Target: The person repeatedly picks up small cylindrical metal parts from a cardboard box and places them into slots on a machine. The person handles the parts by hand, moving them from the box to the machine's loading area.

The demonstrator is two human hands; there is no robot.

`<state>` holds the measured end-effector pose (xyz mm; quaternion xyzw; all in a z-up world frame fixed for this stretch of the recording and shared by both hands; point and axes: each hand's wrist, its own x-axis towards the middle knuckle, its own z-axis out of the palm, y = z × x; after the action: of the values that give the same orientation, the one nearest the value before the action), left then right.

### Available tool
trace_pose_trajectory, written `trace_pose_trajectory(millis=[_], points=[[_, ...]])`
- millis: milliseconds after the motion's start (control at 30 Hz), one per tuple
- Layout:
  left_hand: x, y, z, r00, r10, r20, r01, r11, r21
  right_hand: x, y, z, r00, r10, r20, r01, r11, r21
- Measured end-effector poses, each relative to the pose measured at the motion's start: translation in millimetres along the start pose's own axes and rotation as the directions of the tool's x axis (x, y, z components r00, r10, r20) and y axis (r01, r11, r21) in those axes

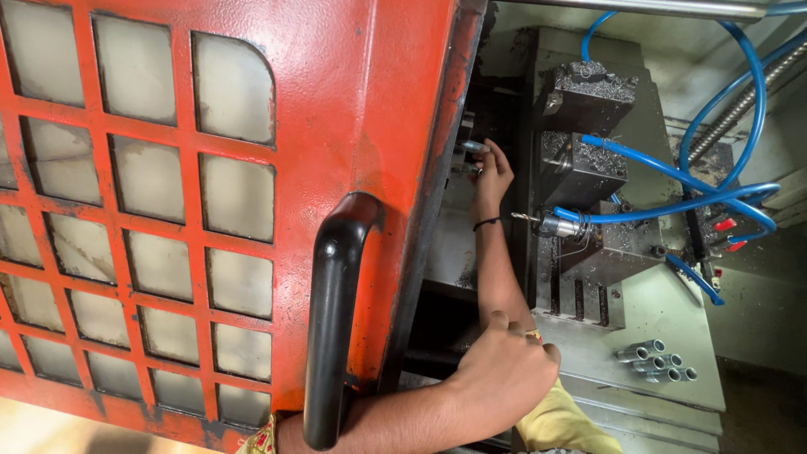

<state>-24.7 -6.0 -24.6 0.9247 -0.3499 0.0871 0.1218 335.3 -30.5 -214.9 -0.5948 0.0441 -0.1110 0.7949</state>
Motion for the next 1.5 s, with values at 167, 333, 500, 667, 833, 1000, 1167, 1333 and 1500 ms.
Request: trace_pose_trajectory(millis=[167, 333, 500, 667, 833, 1000, 1167, 1333, 1500], points=[[1, -1, -5, 1.000, 0.008, -0.010, -0.008, 1.000, -0.005, 16, 2, 4, 0.995, 0.056, 0.087, -0.053, 0.998, -0.038], [-1, 2, -5, 0.999, 0.042, -0.022, -0.043, 0.998, -0.053, 15, 10, -2, 0.995, 0.018, 0.094, -0.008, 0.994, -0.107], [1, 3, -8, 0.995, 0.061, -0.079, -0.063, 0.998, -0.028, 23, 7, -3, 0.991, -0.005, 0.133, 0.017, 0.996, -0.092], [1, 4, -4, 0.998, 0.048, -0.047, -0.050, 0.998, -0.036, 23, 16, -8, 0.988, -0.001, 0.156, 0.011, 0.998, -0.064], [2, 4, -5, 0.999, 0.027, -0.041, -0.028, 0.999, -0.026, 20, 15, -3, 0.990, 0.000, 0.140, 0.009, 0.998, -0.063], [3, 4, -9, 0.999, 0.044, -0.024, -0.044, 0.999, -0.017, 18, 18, -1, 0.994, 0.009, 0.112, -0.001, 0.998, -0.068], [0, -1, -12, 0.997, 0.057, -0.045, -0.058, 0.998, -0.004, 24, 24, 0, 0.991, -0.029, 0.127, 0.037, 0.998, -0.054], [1, -6, -8, 0.992, 0.041, -0.123, -0.038, 0.999, 0.024, -18, 17, -10, 0.985, -0.092, 0.145, 0.095, 0.995, -0.011], [5, -13, -6, 0.933, 0.116, -0.340, -0.098, 0.993, 0.069, -160, -29, -77, 0.980, 0.045, 0.196, -0.025, 0.994, -0.105]])
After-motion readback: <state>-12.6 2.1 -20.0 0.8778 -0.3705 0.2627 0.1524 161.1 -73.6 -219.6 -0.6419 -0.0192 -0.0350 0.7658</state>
